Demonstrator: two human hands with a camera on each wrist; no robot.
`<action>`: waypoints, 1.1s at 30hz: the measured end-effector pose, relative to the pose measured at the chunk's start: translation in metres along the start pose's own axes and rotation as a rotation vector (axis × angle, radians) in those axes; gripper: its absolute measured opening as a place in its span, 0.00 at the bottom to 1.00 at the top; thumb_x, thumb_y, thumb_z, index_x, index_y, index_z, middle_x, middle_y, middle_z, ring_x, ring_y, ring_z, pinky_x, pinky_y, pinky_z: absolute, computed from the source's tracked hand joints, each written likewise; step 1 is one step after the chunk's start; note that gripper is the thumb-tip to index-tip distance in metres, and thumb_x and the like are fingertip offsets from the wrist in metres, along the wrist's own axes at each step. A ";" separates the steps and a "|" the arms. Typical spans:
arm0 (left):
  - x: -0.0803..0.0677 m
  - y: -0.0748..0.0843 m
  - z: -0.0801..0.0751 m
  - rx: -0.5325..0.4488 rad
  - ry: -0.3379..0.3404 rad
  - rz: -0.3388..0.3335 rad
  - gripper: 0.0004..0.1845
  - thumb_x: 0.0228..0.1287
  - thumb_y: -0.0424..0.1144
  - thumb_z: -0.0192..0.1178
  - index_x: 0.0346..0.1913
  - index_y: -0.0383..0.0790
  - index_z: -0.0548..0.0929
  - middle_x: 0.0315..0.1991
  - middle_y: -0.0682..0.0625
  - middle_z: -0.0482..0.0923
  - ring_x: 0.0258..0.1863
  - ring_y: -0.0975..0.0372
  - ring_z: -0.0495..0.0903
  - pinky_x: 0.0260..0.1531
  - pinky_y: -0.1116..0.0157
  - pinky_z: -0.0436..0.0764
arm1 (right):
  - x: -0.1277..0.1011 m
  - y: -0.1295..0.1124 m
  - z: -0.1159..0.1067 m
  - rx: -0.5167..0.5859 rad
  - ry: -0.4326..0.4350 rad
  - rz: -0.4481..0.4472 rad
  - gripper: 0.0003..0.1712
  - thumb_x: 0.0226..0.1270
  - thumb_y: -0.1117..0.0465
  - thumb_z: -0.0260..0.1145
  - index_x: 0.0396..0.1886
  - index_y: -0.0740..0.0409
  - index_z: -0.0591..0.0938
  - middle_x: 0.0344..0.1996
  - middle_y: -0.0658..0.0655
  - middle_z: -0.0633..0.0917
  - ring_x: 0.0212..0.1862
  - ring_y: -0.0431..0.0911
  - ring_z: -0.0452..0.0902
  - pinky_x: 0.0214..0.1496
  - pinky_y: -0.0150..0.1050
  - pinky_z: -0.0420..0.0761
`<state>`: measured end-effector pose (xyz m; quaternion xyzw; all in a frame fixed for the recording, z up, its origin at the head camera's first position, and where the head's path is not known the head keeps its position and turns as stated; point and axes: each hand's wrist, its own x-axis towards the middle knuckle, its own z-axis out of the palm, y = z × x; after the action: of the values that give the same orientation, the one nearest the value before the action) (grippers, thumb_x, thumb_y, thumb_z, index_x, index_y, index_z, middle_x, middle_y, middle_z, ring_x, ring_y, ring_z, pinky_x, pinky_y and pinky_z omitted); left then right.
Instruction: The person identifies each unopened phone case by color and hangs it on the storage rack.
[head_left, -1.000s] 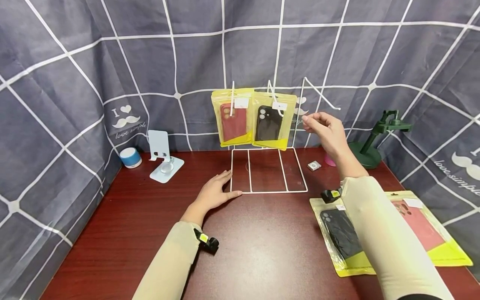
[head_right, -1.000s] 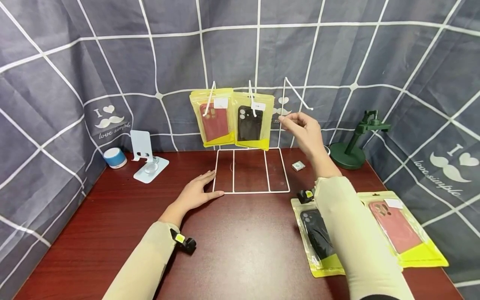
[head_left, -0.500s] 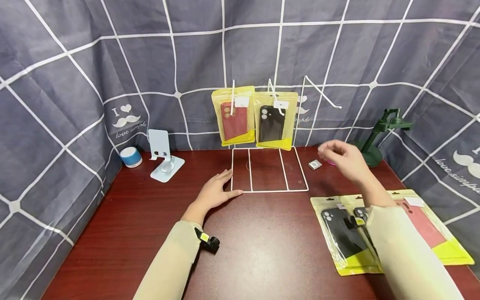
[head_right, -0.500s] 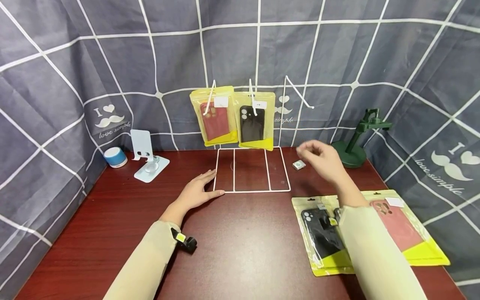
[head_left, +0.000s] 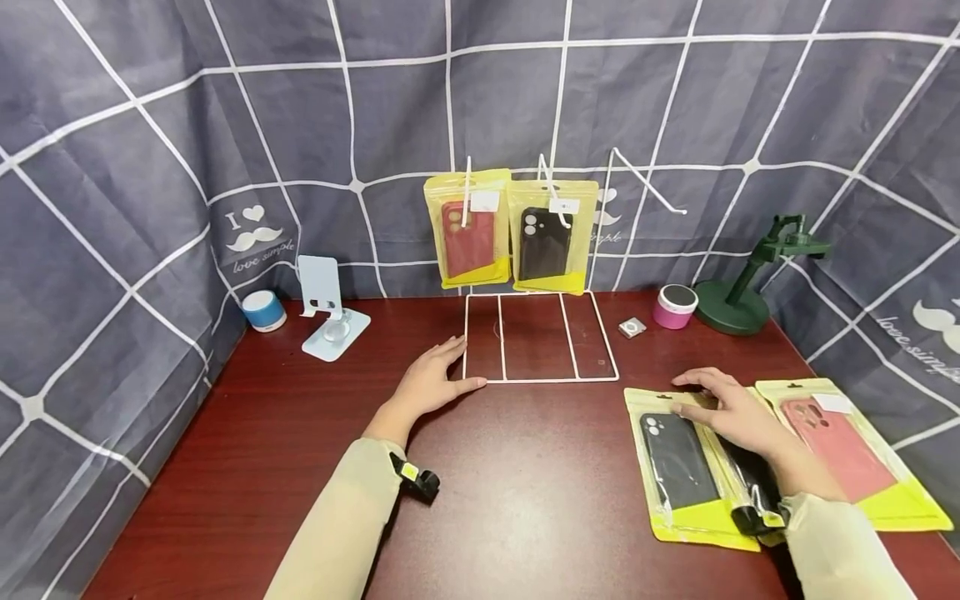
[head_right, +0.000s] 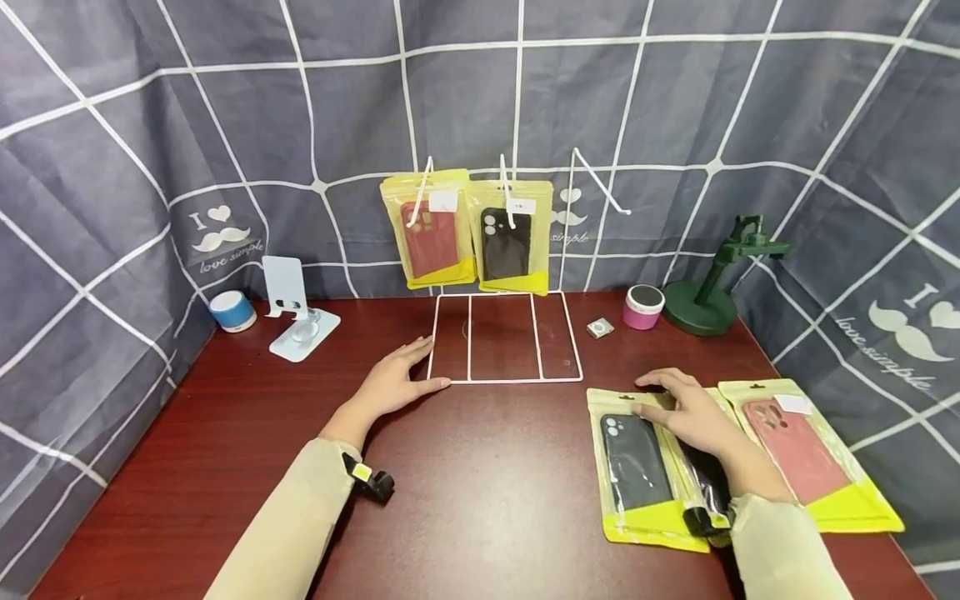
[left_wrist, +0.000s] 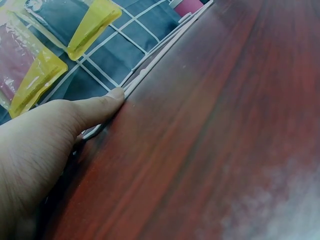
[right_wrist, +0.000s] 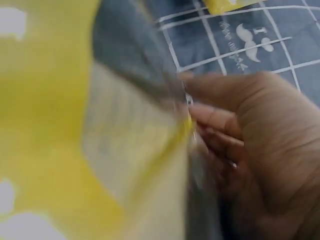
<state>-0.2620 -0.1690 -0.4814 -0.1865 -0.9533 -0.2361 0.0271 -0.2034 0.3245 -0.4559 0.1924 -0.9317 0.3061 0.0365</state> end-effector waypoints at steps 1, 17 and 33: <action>0.000 -0.001 0.000 0.000 0.005 0.001 0.52 0.57 0.74 0.60 0.76 0.42 0.66 0.76 0.49 0.62 0.76 0.57 0.58 0.76 0.58 0.56 | 0.000 0.001 0.004 -0.008 0.020 -0.019 0.20 0.65 0.54 0.73 0.55 0.55 0.83 0.53 0.58 0.80 0.54 0.52 0.70 0.51 0.42 0.68; -0.001 -0.001 0.001 0.001 -0.002 -0.001 0.52 0.57 0.75 0.59 0.76 0.42 0.66 0.77 0.50 0.61 0.77 0.57 0.57 0.76 0.57 0.55 | 0.001 0.003 0.012 -0.030 0.113 -0.133 0.08 0.63 0.66 0.72 0.38 0.49 0.83 0.44 0.53 0.81 0.48 0.48 0.68 0.45 0.40 0.64; 0.000 -0.001 0.001 0.007 -0.003 0.001 0.52 0.57 0.75 0.59 0.76 0.42 0.66 0.77 0.50 0.60 0.77 0.55 0.57 0.75 0.55 0.56 | 0.005 -0.001 0.018 -0.030 0.101 -0.108 0.07 0.65 0.64 0.72 0.32 0.50 0.80 0.42 0.56 0.80 0.49 0.54 0.69 0.49 0.49 0.61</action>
<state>-0.2622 -0.1692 -0.4828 -0.1872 -0.9540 -0.2325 0.0267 -0.2064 0.3121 -0.4693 0.2262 -0.9213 0.2992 0.1028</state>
